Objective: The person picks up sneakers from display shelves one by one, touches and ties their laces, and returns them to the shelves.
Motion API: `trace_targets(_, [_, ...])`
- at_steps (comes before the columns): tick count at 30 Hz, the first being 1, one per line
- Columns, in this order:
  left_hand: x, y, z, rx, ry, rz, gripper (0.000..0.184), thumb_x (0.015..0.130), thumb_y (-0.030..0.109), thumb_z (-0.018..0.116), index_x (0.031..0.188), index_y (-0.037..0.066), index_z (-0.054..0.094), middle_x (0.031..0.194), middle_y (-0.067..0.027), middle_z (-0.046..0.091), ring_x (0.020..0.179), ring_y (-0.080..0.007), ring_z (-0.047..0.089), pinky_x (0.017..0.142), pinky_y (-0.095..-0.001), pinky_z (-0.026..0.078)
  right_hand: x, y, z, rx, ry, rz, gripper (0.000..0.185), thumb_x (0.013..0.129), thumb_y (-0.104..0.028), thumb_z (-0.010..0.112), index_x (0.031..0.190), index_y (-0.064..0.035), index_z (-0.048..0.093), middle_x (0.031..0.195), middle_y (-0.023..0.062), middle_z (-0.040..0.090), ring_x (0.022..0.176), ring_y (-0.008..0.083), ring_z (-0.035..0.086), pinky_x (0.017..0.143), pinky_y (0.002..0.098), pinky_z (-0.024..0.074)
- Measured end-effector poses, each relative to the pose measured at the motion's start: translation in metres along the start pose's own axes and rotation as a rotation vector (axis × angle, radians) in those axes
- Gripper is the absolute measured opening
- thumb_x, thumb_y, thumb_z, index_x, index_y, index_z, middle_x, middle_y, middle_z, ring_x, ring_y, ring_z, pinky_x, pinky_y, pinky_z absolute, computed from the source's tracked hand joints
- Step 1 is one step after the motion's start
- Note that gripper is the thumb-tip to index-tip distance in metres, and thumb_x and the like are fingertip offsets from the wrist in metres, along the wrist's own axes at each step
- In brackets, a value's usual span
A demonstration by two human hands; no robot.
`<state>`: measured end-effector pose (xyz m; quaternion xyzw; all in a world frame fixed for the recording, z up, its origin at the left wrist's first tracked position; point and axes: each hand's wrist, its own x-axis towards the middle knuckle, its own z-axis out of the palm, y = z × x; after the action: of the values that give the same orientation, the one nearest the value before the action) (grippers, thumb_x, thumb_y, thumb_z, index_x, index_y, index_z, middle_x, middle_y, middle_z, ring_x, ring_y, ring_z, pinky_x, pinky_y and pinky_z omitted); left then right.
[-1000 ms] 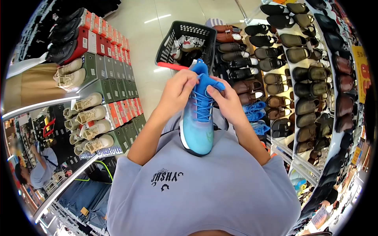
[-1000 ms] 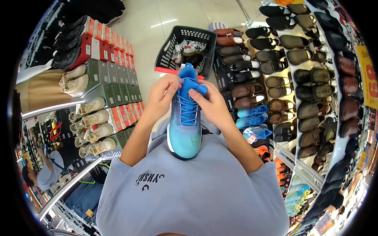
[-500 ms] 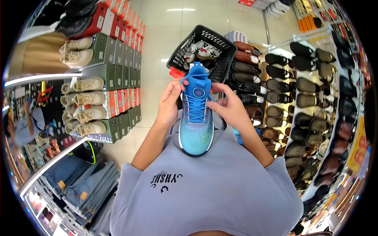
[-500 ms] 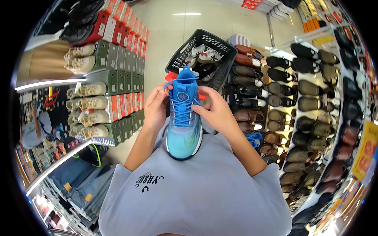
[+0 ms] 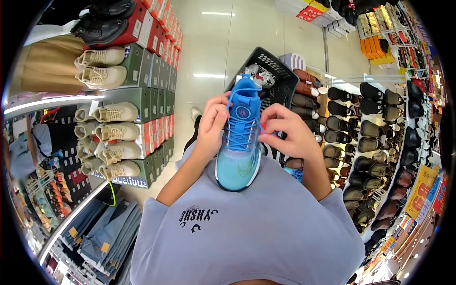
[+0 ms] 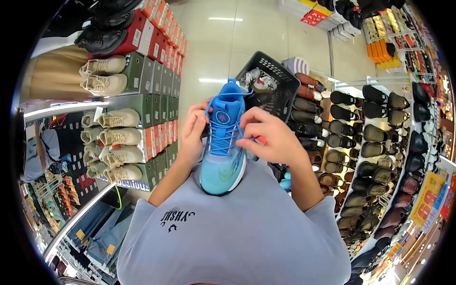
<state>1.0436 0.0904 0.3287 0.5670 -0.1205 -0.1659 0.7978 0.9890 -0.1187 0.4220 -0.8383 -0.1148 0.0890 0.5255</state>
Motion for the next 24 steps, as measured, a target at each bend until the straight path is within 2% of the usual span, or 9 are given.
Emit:
trace_targets(2, [0.013, 0.018, -0.021, 0.227, -0.076, 0.218, 0.025, 0.098, 0.021, 0.044, 0.082, 0.003, 0.052, 0.112, -0.0125, 0.051, 0.127, -0.0329, 0.040, 0.103, -0.0400, 0.031, 0.026, -0.006, 0.020, 0.050, 0.012, -0.040, 0.017, 0.073, -0.009, 0.073, 0.069, -0.0021, 0.058, 0.092, 0.0072, 0.056, 0.078, 0.0196, 0.056, 0.068, 0.0282, 0.0468])
trace_targets(6, [0.045, 0.035, -0.070, 0.115, -0.030, 0.143, 0.026, 0.098, 0.023, 0.044, 0.082, 0.003, 0.052, 0.108, -0.0129, 0.051, 0.129, -0.0342, 0.037, 0.104, -0.0421, 0.029, 0.077, -0.008, 0.041, 0.332, 0.074, -0.092, 0.018, 0.074, -0.007, 0.073, 0.068, -0.0010, 0.058, 0.098, 0.0105, 0.064, 0.076, 0.0181, 0.056, 0.065, 0.0275, 0.0463])
trace_targets(8, [0.057, 0.043, -0.085, 0.035, -0.041, 0.087, 0.026, 0.099, 0.023, 0.042, 0.084, 0.004, 0.050, 0.107, -0.0122, 0.052, 0.131, -0.0333, 0.035, 0.106, -0.0417, 0.026, 0.095, -0.009, 0.047, 0.453, 0.066, -0.013, 0.013, 0.074, -0.007, 0.073, 0.071, -0.0020, 0.061, 0.096, 0.0105, 0.068, 0.080, 0.0185, 0.057, 0.072, 0.0301, 0.0458])
trace_targets(10, [0.066, 0.048, -0.092, -0.113, -0.062, 0.004, 0.023, 0.100, 0.022, 0.039, 0.091, 0.003, 0.049, 0.100, -0.0109, 0.055, 0.131, -0.0318, 0.034, 0.107, -0.0413, 0.024, 0.112, -0.013, 0.048, 0.181, 0.084, -0.150, 0.011, 0.073, -0.009, 0.074, 0.078, -0.0033, 0.066, 0.092, 0.0079, 0.069, 0.088, 0.0200, 0.058, 0.083, 0.0339, 0.0433])
trace_targets(11, [0.071, 0.049, -0.097, -0.113, -0.080, -0.007, 0.023, 0.100, 0.022, 0.039, 0.091, 0.003, 0.049, 0.100, -0.0109, 0.055, 0.131, -0.0318, 0.034, 0.107, -0.0413, 0.024, 0.117, -0.022, 0.043, 0.083, 0.031, -0.073, 0.016, 0.072, -0.007, 0.070, 0.087, -0.0037, 0.068, 0.096, 0.0066, 0.068, 0.096, 0.0231, 0.058, 0.092, 0.0363, 0.0393])
trace_targets(14, [0.089, 0.051, -0.104, -0.119, -0.211, -0.063, 0.022, 0.101, 0.022, 0.037, 0.096, 0.003, 0.046, 0.092, -0.0101, 0.057, 0.133, -0.0304, 0.031, 0.108, -0.0415, 0.023, 0.139, -0.020, 0.045, 0.280, 0.122, -0.283, 0.021, 0.072, -0.004, 0.063, 0.092, -0.0014, 0.067, 0.100, 0.0098, 0.067, 0.099, 0.0270, 0.059, 0.092, 0.0369, 0.0413])
trace_targets(15, [0.095, 0.052, -0.102, -0.131, -0.196, -0.082, 0.022, 0.102, 0.022, 0.036, 0.097, 0.003, 0.046, 0.090, -0.0105, 0.057, 0.134, -0.0301, 0.031, 0.108, -0.0421, 0.022, 0.144, -0.014, 0.048, 0.486, 0.111, -0.292, 0.028, 0.073, -0.003, 0.056, 0.099, 0.0023, 0.065, 0.105, 0.0152, 0.065, 0.101, 0.0293, 0.059, 0.092, 0.0386, 0.0434])
trace_targets(19, [0.130, 0.057, -0.102, 0.025, -0.213, -0.047, 0.022, 0.102, 0.021, 0.035, 0.097, 0.003, 0.046, 0.089, -0.0117, 0.060, 0.134, -0.0297, 0.031, 0.109, -0.0431, 0.021, 0.164, 0.011, 0.051, 0.882, 0.274, -0.127, 0.034, 0.072, 0.001, 0.049, 0.101, 0.0134, 0.062, 0.104, 0.0249, 0.062, 0.092, 0.0318, 0.063, 0.084, 0.0402, 0.0480])
trace_targets(24, [0.184, 0.042, -0.109, 0.029, -0.224, -0.174, 0.022, 0.102, 0.021, 0.035, 0.099, 0.002, 0.046, 0.090, -0.0108, 0.061, 0.132, -0.0292, 0.034, 0.110, -0.0422, 0.020, 0.200, 0.032, 0.017, 0.799, 0.320, -0.053, 0.034, 0.071, 0.005, 0.048, 0.101, 0.0085, 0.065, 0.105, 0.0211, 0.064, 0.088, 0.0280, 0.065, 0.083, 0.0354, 0.0488])
